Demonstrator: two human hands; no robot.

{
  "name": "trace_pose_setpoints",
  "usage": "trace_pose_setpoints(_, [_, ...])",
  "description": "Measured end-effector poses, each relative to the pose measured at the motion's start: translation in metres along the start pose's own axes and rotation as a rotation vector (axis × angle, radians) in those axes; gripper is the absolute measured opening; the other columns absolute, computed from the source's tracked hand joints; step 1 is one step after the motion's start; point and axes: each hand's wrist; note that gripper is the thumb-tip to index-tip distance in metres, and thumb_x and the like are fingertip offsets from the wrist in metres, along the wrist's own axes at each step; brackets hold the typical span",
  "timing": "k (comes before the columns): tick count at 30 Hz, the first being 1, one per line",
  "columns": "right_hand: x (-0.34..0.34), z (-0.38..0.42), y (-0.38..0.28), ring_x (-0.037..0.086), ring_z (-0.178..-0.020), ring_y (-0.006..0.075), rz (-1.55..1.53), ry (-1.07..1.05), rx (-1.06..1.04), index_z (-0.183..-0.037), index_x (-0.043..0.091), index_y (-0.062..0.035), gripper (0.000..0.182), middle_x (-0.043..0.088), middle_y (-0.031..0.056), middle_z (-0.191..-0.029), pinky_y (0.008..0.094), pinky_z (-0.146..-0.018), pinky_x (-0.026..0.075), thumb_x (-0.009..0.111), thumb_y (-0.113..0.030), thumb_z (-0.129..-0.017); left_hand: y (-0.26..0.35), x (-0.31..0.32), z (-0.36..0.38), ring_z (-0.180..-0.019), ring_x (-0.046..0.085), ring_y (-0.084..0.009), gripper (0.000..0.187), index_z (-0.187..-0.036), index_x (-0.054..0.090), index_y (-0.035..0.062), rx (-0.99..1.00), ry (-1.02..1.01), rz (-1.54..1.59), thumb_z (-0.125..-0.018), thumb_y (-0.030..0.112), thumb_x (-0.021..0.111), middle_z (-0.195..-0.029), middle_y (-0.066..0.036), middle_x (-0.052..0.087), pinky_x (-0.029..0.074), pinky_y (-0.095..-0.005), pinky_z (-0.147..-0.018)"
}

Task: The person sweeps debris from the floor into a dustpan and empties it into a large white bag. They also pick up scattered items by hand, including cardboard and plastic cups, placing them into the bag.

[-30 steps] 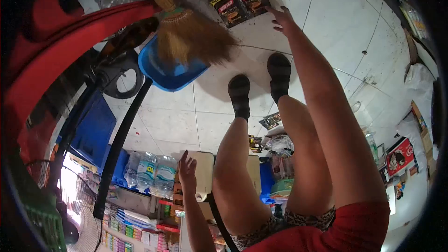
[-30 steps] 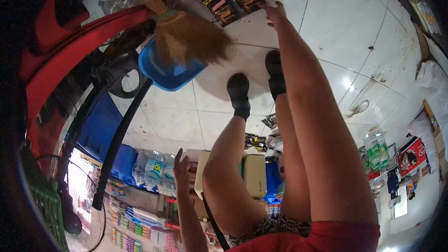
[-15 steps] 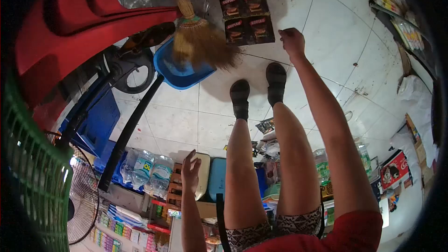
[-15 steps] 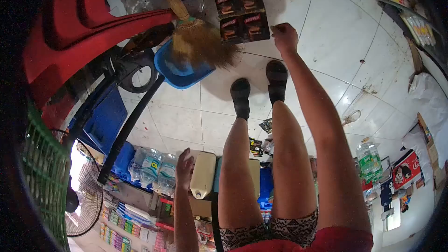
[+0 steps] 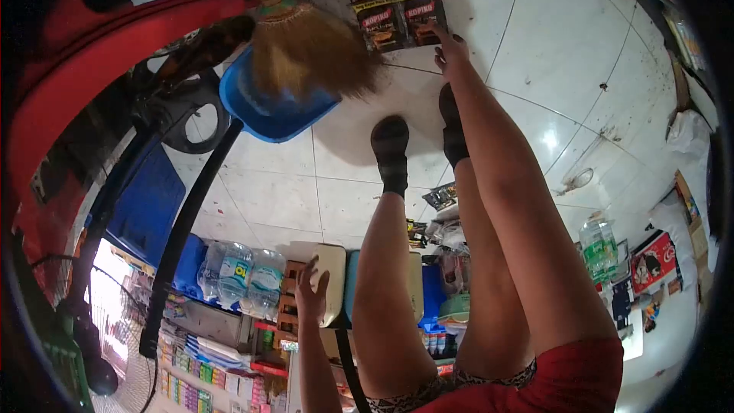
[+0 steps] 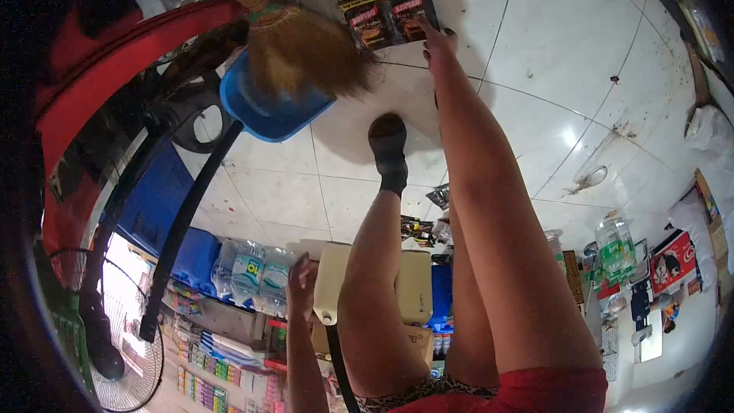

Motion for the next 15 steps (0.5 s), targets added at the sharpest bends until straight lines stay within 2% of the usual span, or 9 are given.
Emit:
trace_pose_setpoints(1, [0.001,-0.008,-0.005,0.038,-0.043,0.0076,0.095,0.044,0.031,-0.097,0.046,-0.0007,0.062,0.043,0.0017,-0.058,0.0210,-0.037,0.030,0.071,-0.037,-0.053,-0.009,0.001,0.000,-0.090,0.049,-0.0233,0.034,-0.107,0.045,0.0112,-0.024,-0.029,-0.055,-0.074,0.019,0.052,-0.103,-0.011,0.045,0.040,-0.0351,-0.071])
trace_pose_setpoints(2, [0.003,-0.014,-0.008,0.038,-0.043,0.0076,0.085,0.051,0.024,-0.097,0.046,-0.0007,0.062,0.043,0.0017,-0.058,0.0210,-0.037,0.030,0.071,-0.037,-0.053,-0.027,0.001,-0.003,-0.089,0.049,-0.0244,0.035,-0.108,0.045,0.0115,-0.026,-0.092,-0.060,-0.074,0.019,0.053,-0.102,-0.013,0.046,0.040,-0.0353,-0.071])
trace_pose_setpoints(4, [0.004,-0.020,-0.010,0.018,-0.034,0.0054,0.308,-0.046,-0.084,-0.076,0.052,-0.0031,0.045,0.027,-0.0050,-0.045,0.0228,-0.032,0.018,0.071,-0.036,-0.052,-0.030,0.001,-0.005,-0.091,0.049,-0.0233,0.037,-0.109,0.044,0.0097,-0.105,-0.096,-0.003,-0.074,0.017,0.053,-0.104,-0.013,0.046,0.040,-0.0347,-0.073])
trace_pose_setpoints(5, [0.000,-0.018,-0.015,0.032,-0.039,0.0063,0.353,-0.102,-0.029,-0.081,0.050,-0.0022,0.048,0.036,-0.0023,-0.051,0.0200,-0.035,0.026,0.071,-0.034,-0.052,-0.029,0.000,-0.008,-0.091,0.049,-0.0233,0.037,-0.109,0.044,0.0097,-0.095,-0.100,-0.004,-0.074,0.017,0.053,-0.104,-0.013,0.046,0.040,-0.0347,-0.073])
trace_pose_setpoints(6, [-0.001,-0.016,-0.019,0.032,-0.039,0.0063,0.350,-0.097,-0.036,-0.081,0.050,-0.0022,0.048,0.036,-0.0023,-0.051,0.0200,-0.035,0.026,0.071,-0.034,-0.052,-0.027,-0.002,-0.009,-0.093,0.048,-0.0225,0.037,-0.109,0.043,0.0087,-0.078,-0.083,0.077,-0.074,0.016,0.052,-0.106,-0.012,0.046,0.040,-0.0341,-0.074])
trace_pose_setpoints(8, [-0.002,-0.010,-0.014,0.052,-0.060,0.0141,0.524,0.045,-0.369,-0.072,0.054,-0.0017,0.052,0.056,0.0084,-0.072,0.0283,-0.048,0.039,0.072,-0.042,-0.044,-0.021,-0.008,0.003,-0.094,0.048,-0.0217,0.037,-0.110,0.042,0.0076,-0.075,-0.067,0.154,-0.075,0.016,0.052,-0.107,-0.012,0.045,0.040,-0.0335,-0.075])
trace_pose_setpoints(10, [-0.010,0.006,-0.014,0.055,-0.061,0.0154,0.387,0.002,-0.402,-0.070,0.050,0.0000,0.043,0.056,0.0114,-0.074,0.0300,-0.051,0.042,0.071,-0.033,-0.052,-0.010,-0.012,0.027,-0.096,0.046,-0.0212,0.037,-0.111,0.041,0.0063,-0.037,-0.014,0.326,-0.076,0.014,0.050,-0.109,-0.010,0.045,0.040,-0.0322,-0.076])
trace_pose_setpoints(12, [-0.014,0.029,-0.026,0.055,-0.060,0.0162,0.051,-0.114,-0.518,-0.072,0.046,-0.0013,0.032,0.056,0.0112,-0.071,0.0302,-0.055,0.044,0.068,-0.021,-0.059,-0.004,-0.023,0.048,-0.097,0.046,-0.0218,0.037,-0.111,0.041,0.0068,0.006,-0.052,0.219,-0.076,0.013,0.049,-0.109,-0.010,0.044,0.040,-0.0319,-0.076])
trace_pose_setpoints(15, [-0.033,0.074,-0.062,0.056,-0.061,0.0209,0.261,0.056,-0.706,-0.084,0.042,-0.0045,0.032,0.057,0.0115,-0.069,0.0306,-0.057,0.045,0.064,-0.015,-0.062,-0.016,-0.036,0.068,-0.097,0.046,-0.0207,0.037,-0.110,0.042,0.0076,-0.103,-0.102,0.139,-0.076,0.015,0.050,-0.106,-0.010,0.046,0.040,-0.0310,-0.076])
Point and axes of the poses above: each hand's wrist, its own z-axis away from the middle knuckle, its own x-axis out of the palm, y = z × x
